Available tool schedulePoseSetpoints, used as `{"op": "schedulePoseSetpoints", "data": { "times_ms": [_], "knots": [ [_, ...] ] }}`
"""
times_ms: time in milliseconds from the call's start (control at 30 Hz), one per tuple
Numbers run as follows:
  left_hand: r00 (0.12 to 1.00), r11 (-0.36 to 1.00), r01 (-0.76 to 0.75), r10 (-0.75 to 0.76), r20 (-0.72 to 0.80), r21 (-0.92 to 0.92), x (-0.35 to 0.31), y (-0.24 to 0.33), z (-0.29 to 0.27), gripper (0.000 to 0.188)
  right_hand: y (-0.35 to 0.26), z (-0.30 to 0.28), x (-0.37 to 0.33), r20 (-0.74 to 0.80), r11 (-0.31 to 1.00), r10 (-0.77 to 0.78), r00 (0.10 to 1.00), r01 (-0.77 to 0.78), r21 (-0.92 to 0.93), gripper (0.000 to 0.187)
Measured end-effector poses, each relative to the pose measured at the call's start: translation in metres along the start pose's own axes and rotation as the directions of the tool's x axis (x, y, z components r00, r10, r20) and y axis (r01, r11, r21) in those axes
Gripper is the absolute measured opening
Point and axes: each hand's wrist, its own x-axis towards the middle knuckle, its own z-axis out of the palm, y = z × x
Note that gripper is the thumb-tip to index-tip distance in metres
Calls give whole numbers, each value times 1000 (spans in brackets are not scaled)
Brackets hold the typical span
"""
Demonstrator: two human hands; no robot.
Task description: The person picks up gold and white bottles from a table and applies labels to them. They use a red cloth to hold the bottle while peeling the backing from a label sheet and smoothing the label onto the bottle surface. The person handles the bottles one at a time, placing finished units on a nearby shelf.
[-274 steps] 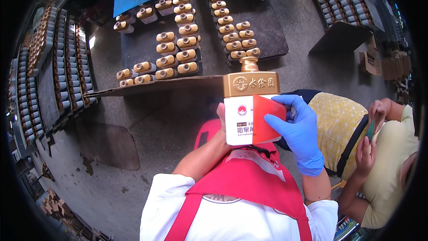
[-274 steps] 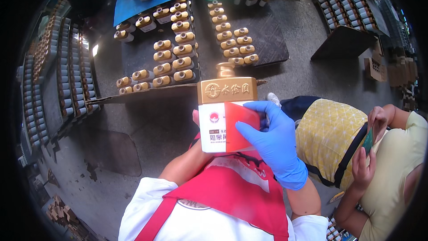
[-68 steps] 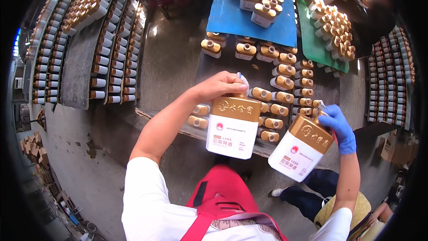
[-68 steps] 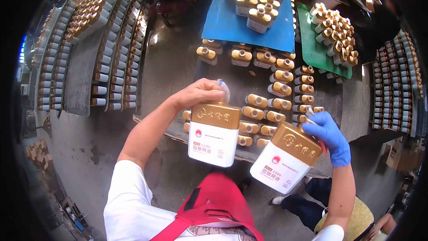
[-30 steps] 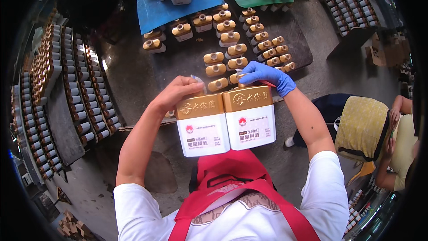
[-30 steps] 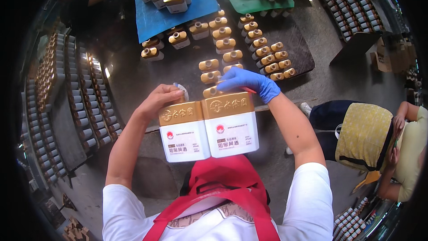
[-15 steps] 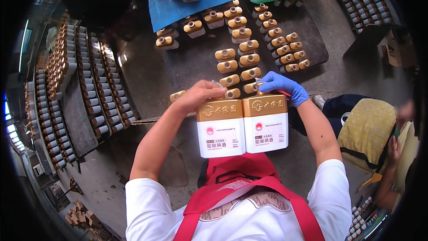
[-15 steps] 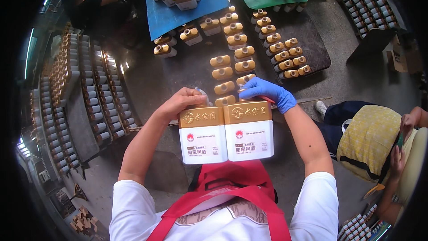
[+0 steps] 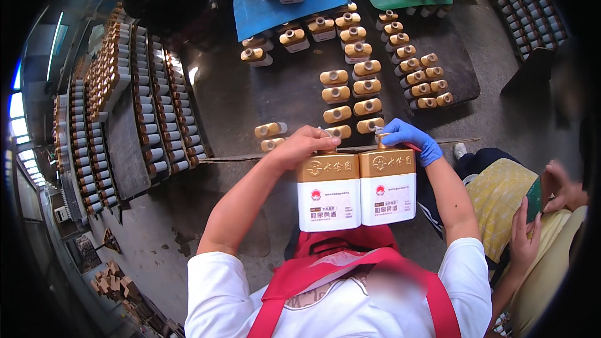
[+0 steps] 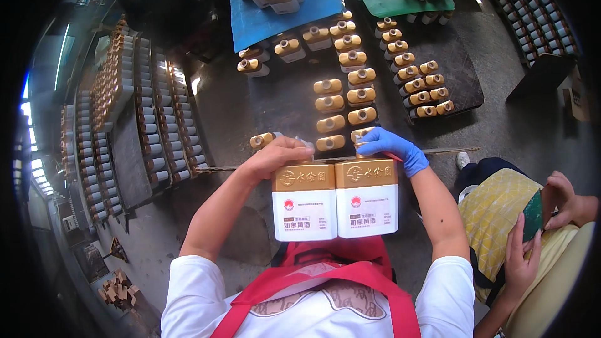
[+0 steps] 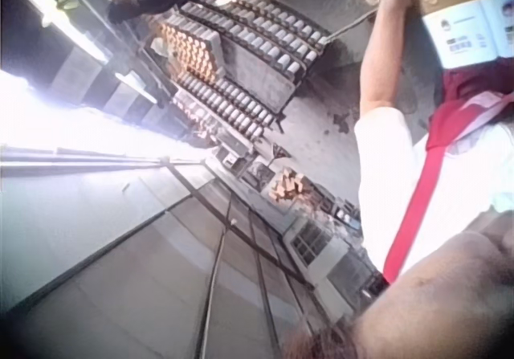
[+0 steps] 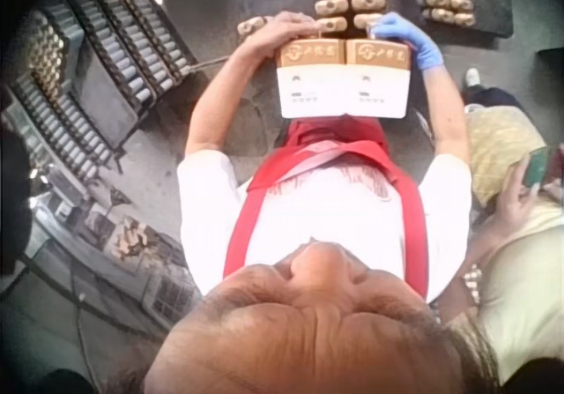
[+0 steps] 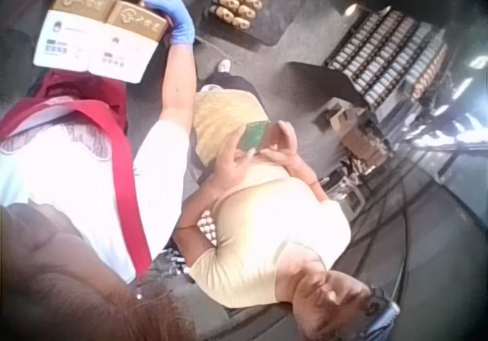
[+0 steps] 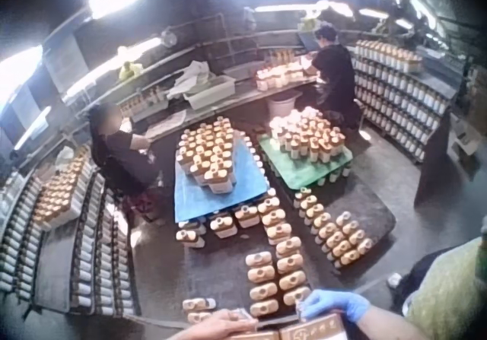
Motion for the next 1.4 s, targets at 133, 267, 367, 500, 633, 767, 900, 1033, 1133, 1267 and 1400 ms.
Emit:
{"op": "schedulePoseSetpoints", "data": {
  "times_ms": [133, 267, 367, 500, 633, 767, 900, 1033, 1133, 1267, 1400],
  "knots": [
    [1000, 999, 16, -17, -12, -28, -2, -1, 7, 30, 19, -12, 1, 43, 998, 15, 999, -18, 56, 17],
    [998, 997, 48, -50, -35, -56, -2, 1, 15, 30, 17, -3, -7, 2, 998, 10, 1000, -10, 56, 19],
    [997, 997, 60, -62, -45, -54, -4, 3, 20, 29, 25, -4, -8, -15, 998, 16, 1000, -15, 60, 19],
    [997, 997, 61, -63, -41, -56, 3, -6, 16, 29, 25, -3, -8, -5, 997, 5, 1000, -5, 73, 19],
    [997, 996, 62, -65, -44, -61, 4, -10, 16, 29, 30, -4, -8, 10, 996, 24, 1000, -24, 83, 19],
    [999, 998, 37, -39, -34, -58, 5, -16, 15, 30, 37, -9, -6, 78, 992, 14, 997, -23, 122, 18],
    [998, 996, 52, -53, -13, -70, 4, -21, 11, 31, 38, -6, -5, 79, 991, 21, 997, -31, 129, 18],
    [999, 998, 48, -49, -20, -47, -1, -20, 11, 30, 39, -3, -5, 76, 994, 31, 997, -39, 99, 20],
    [1000, 999, 24, -25, -17, -43, 2, -27, 10, 29, 27, 10, -7, 7, 998, 31, 999, -32, 50, 21],
    [998, 991, 53, -50, 25, -123, -1, -30, 7, 27, 31, 9, -6, 24, 999, 2, 1000, -3, 32, 21],
    [998, 988, 59, -56, 26, -144, 0, -29, 11, 28, 38, -2, -7, 108, 1000, 13, 994, -13, 3, 24]
  ]
}}
